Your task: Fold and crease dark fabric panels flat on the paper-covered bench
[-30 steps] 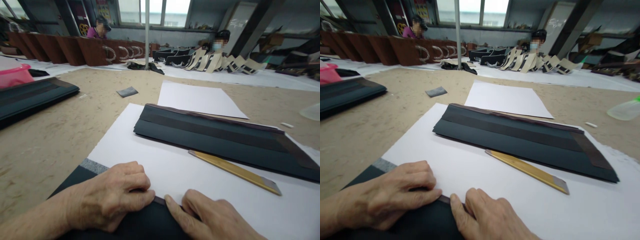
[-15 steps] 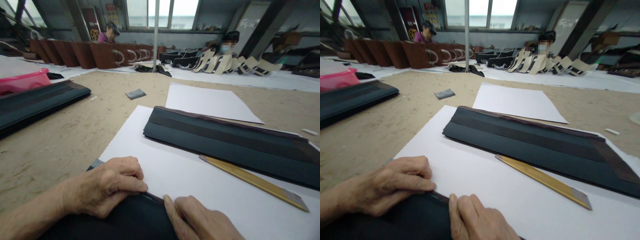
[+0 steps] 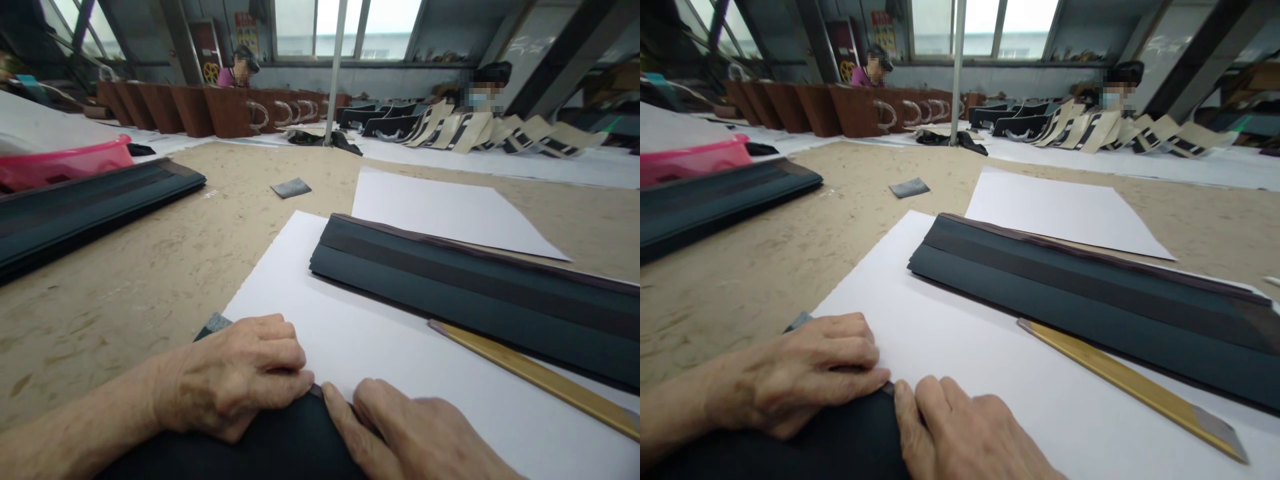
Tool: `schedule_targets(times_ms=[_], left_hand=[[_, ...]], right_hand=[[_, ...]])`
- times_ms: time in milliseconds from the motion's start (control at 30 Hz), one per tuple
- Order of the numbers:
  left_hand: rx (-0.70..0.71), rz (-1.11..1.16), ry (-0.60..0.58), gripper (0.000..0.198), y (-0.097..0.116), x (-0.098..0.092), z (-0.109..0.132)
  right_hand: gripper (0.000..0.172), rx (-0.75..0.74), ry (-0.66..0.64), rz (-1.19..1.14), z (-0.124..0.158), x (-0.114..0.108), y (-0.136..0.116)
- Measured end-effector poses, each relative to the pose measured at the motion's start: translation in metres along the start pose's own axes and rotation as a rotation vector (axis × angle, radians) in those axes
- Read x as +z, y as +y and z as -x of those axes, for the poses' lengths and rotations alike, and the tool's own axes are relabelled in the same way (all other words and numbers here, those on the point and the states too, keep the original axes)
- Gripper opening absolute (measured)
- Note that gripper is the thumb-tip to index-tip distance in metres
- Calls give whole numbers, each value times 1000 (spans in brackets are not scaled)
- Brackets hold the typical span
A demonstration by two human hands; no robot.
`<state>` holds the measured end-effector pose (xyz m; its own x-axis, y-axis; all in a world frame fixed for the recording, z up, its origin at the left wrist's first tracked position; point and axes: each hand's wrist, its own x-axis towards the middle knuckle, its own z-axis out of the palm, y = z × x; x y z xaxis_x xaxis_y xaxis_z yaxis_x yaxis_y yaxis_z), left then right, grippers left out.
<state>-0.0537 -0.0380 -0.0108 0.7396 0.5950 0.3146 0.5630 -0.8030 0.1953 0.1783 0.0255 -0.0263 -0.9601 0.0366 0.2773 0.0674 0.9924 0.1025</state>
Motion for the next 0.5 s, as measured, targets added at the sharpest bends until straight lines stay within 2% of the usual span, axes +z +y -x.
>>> schedule_targets(times_ms=[67,233,400,500], left_hand=[[24,-29,-6,43,1,0,-1],[54,-79,-15,41,0,-2,1],[-66,101,71,31,-6,-9,19],[-100,121,87,31,-8,-14,31]], right_hand=[[19,22,49,-26,-8,7,-4],[24,32,95,-65,-13,20,-9],[30,10,155,-2,-12,21,-7],[35,-13,142,7,-12,20,-5]])
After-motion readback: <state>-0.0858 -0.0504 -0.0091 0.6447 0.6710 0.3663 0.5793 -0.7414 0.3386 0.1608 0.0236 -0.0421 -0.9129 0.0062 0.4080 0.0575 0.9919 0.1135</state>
